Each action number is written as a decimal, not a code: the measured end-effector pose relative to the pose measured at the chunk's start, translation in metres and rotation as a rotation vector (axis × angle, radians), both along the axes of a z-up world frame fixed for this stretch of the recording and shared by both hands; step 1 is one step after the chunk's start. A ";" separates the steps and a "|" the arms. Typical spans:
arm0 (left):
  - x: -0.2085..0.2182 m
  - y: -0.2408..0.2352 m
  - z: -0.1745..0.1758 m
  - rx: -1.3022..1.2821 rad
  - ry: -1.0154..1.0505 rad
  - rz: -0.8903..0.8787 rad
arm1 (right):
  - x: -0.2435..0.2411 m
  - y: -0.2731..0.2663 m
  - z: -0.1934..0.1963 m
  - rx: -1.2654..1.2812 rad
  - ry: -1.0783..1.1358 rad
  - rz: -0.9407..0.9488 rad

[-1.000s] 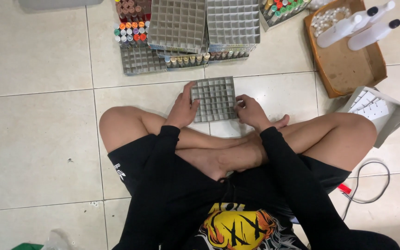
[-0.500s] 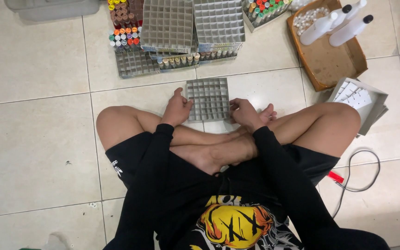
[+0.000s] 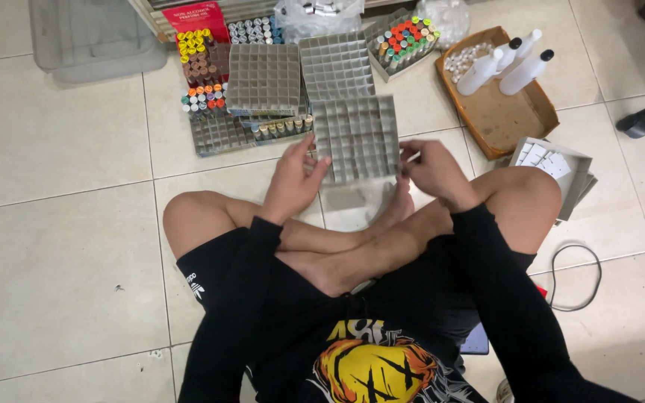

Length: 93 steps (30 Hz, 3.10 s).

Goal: The person sits on the floor and assembles small, rectangular paint strips into a larger grid-like structure. They pick up individual strips from a box and carefully arrange them side-by-side on the floor, creating a patterned sheet.

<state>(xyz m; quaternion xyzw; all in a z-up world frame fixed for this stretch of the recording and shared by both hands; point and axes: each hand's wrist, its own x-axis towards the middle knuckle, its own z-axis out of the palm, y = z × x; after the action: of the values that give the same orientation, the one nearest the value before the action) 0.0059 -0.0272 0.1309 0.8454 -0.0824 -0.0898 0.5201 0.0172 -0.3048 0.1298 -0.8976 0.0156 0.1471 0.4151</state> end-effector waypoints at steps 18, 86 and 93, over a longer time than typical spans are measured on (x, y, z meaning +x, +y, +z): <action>0.178 0.005 0.017 0.058 -0.059 0.033 | 0.188 0.016 0.008 -0.100 -0.167 -0.074; 0.059 -0.109 -0.121 -0.115 0.101 -0.033 | -0.058 -0.321 -0.082 -0.480 0.257 -0.862; 0.062 -0.116 -0.077 -0.119 -0.064 -0.157 | -0.041 -0.318 -0.019 -0.499 0.118 -0.851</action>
<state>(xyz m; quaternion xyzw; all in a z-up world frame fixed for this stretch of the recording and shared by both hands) 0.0678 -0.1430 0.0542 0.8064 -0.1701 -0.0980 0.5578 -0.0240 -0.6232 0.1105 -0.8738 0.4388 0.0070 0.2094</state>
